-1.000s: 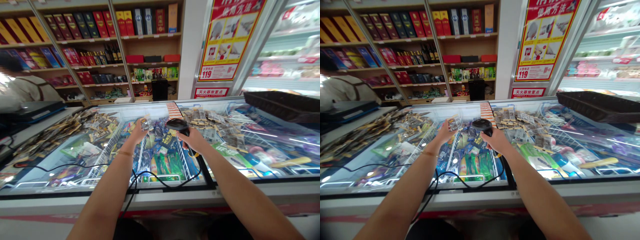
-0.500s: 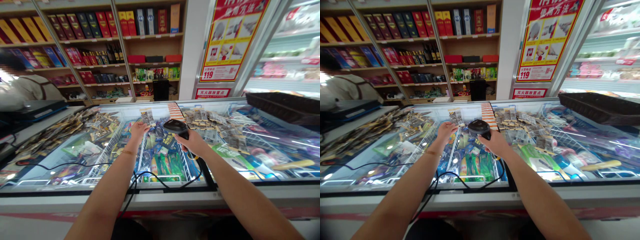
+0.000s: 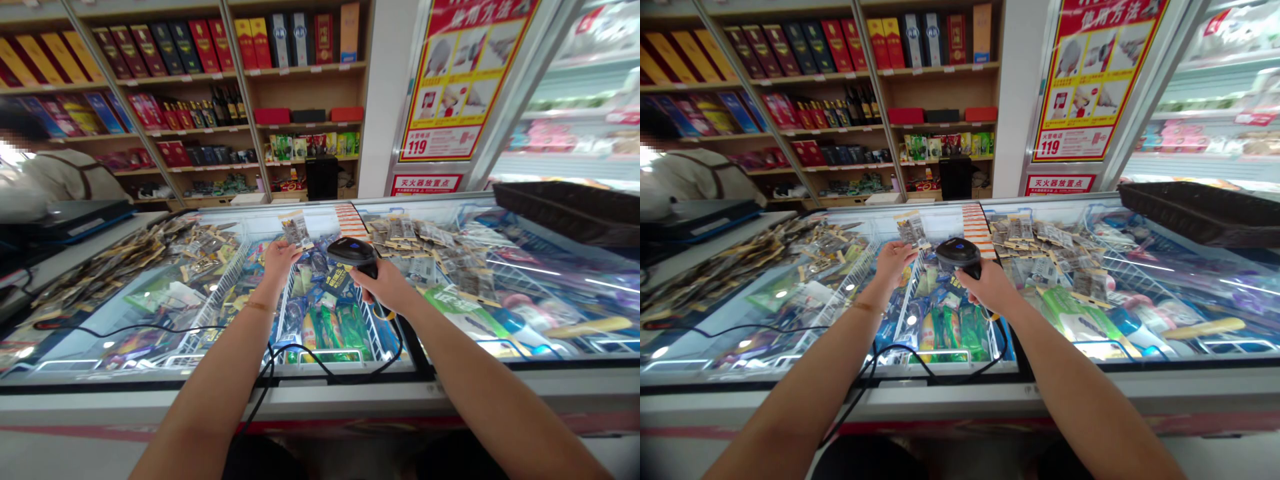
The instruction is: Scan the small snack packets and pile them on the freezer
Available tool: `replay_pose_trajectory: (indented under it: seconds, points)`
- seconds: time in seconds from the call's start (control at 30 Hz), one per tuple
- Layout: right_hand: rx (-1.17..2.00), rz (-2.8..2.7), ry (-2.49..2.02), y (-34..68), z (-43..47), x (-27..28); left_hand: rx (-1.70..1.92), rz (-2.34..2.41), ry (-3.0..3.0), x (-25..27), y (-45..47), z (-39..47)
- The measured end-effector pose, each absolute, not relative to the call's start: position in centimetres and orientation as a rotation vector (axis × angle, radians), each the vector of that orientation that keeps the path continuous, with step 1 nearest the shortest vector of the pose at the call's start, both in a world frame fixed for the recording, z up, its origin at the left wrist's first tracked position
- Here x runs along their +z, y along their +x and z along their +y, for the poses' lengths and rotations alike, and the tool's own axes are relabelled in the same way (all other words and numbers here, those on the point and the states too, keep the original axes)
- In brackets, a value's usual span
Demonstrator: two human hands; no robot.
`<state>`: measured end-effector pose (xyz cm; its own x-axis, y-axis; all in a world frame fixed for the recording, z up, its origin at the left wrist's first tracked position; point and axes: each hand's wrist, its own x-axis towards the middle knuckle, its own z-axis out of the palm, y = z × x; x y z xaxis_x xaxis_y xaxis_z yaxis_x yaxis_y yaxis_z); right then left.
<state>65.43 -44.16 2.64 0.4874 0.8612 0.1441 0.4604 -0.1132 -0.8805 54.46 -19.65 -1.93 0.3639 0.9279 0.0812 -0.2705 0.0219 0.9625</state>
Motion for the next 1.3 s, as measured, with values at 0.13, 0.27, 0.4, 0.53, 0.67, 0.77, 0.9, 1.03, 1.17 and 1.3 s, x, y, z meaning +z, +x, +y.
replay_pose_trajectory:
  seconds: [0.13, 0.27, 0.4, 0.53, 0.67, 0.77, 0.9, 1.03, 1.17, 1.3]
  points:
    - [0.536, -1.071, -1.727, 65.5, -44.1, 2.6, 1.061, 0.722, 1.207, -2.0, 54.2, -19.7]
    - [0.59, -1.0, -1.658, 66.3, -44.0, 2.7, 1.092, 0.803, 1.163, -2.1, 54.2, -19.7]
    - [0.598, -0.872, -1.621, 68.7, -44.7, 3.8, 1.097, 0.95, 1.171, -1.1, 55.7, -20.2]
    - [0.547, -0.738, -1.555, 72.6, -47.6, 5.0, 0.861, 0.84, 1.163, 0.8, 60.0, -22.3]
    - [0.412, -0.534, -1.579, 77.0, -52.1, 5.7, 0.74, 0.701, 1.198, 2.6, 66.4, -26.1]
    - [0.369, -0.37, -1.591, 79.5, -55.2, 5.6, 0.616, 0.624, 1.219, 3.5, 71.7, -29.6]
    - [0.346, -0.299, -1.568, 81.3, -57.5, 4.9, 0.516, 0.622, 1.227, 3.7, 77.7, -34.2]
    - [0.359, -0.301, -1.555, 81.4, -57.9, 4.5, 0.488, 0.67, 1.308, 3.2, 80.8, -36.9]
    - [0.387, -0.303, -1.605, 80.6, -56.9, 4.6, 0.577, 0.648, 1.509, 2.6, 80.4, -36.3]
    - [0.419, -0.387, -1.577, 79.4, -54.4, 4.7, 0.774, 0.687, 1.724, 2.4, 77.0, -31.9]
